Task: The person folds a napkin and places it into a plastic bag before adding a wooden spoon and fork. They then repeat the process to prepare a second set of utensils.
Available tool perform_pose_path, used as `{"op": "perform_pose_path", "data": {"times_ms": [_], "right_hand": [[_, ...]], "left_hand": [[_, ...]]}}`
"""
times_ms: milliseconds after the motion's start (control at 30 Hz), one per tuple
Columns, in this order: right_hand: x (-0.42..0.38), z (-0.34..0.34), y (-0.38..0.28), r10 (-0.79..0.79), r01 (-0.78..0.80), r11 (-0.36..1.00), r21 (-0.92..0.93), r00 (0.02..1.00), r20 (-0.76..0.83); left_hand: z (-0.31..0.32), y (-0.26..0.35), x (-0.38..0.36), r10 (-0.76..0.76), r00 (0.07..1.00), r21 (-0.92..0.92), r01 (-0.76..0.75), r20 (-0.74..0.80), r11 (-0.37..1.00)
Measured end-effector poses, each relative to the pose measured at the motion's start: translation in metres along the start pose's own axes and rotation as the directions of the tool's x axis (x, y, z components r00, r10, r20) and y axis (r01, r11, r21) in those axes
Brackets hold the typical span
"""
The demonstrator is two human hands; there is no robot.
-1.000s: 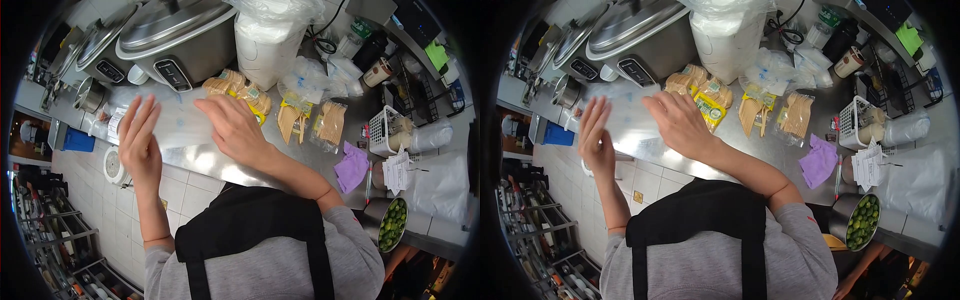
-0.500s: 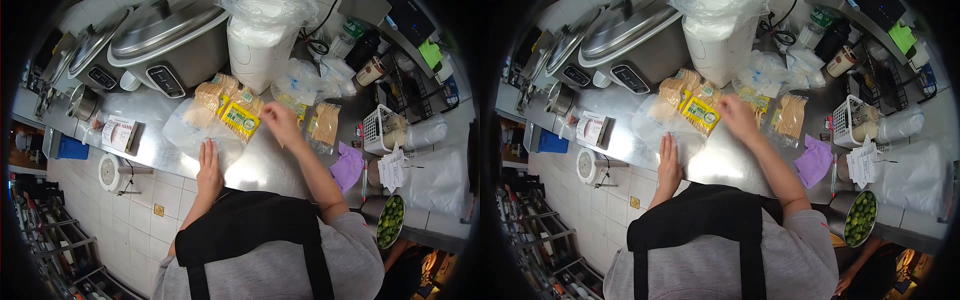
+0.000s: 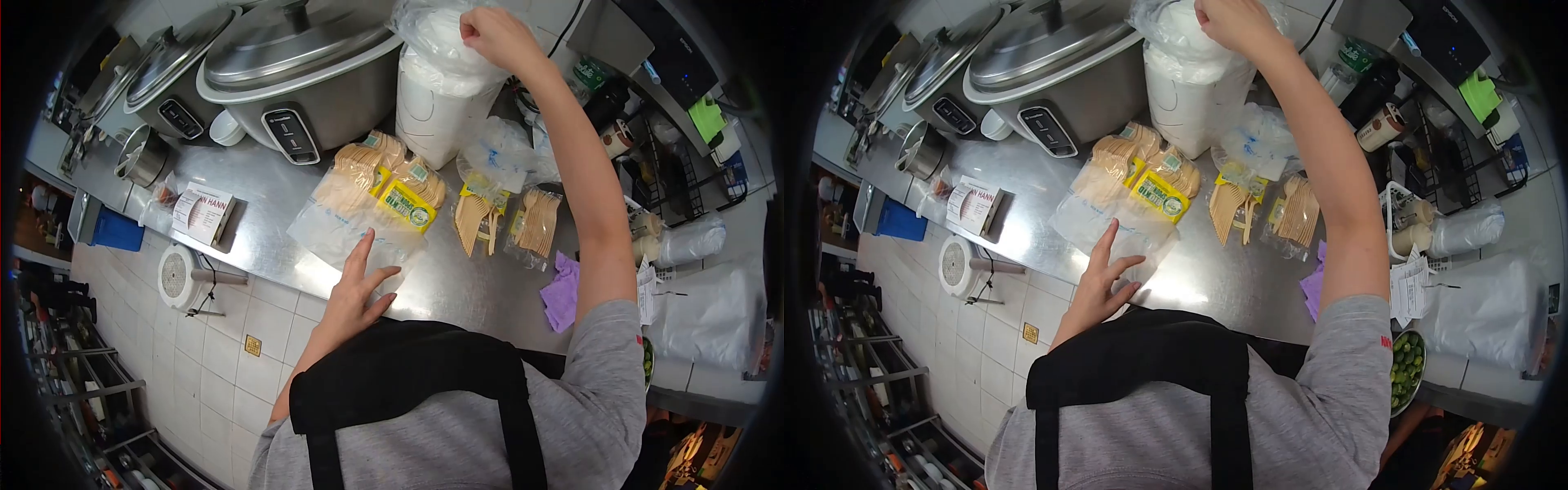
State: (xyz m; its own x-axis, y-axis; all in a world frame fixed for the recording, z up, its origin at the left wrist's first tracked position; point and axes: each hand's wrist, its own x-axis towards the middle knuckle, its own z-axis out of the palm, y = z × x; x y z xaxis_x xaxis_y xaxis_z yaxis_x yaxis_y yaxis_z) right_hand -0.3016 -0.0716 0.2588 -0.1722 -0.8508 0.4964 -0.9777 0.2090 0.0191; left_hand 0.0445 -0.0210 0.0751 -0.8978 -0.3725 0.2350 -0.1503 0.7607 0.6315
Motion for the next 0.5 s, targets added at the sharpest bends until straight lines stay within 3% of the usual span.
{"op": "perform_pose_path", "data": {"times_ms": [33, 67, 133, 167, 233, 500], "right_hand": [[0.003, 0.007, 0.000, -0.040, 0.051, 0.990, -0.130, 0.996, 0.082], [0.002, 0.014, 0.002, -0.049, 0.059, 0.990, -0.128, 0.996, 0.081], [-0.001, 0.019, -0.001, -0.137, 0.110, 0.974, -0.200, 0.983, -0.125], [-0.001, 0.022, -0.002, -0.140, 0.114, 0.973, -0.198, 0.982, -0.124], [-0.004, 0.023, -0.003, -0.052, 0.028, 0.974, -0.226, 0.994, -0.098], [-0.014, 0.023, -0.010, -0.069, 0.031, 0.970, -0.240, 0.986, -0.151]], "left_hand": [[0.001, -0.001, -0.003, -0.067, 0.997, -0.072, 0.064, -0.036, 0.995], [0.003, -0.003, -0.007, -0.136, 0.988, -0.148, 0.125, -0.067, 0.981], [0.006, -0.007, -0.015, -0.162, 0.983, -0.157, 0.147, -0.088, 0.977], [0.007, -0.009, -0.019, -0.181, 0.978, -0.164, 0.163, -0.100, 0.973], [0.007, -0.011, -0.024, -0.176, 0.979, -0.151, 0.160, -0.103, 0.975], [0.001, -0.002, -0.016, -0.197, 0.973, -0.174, 0.175, -0.119, 0.969]]}}
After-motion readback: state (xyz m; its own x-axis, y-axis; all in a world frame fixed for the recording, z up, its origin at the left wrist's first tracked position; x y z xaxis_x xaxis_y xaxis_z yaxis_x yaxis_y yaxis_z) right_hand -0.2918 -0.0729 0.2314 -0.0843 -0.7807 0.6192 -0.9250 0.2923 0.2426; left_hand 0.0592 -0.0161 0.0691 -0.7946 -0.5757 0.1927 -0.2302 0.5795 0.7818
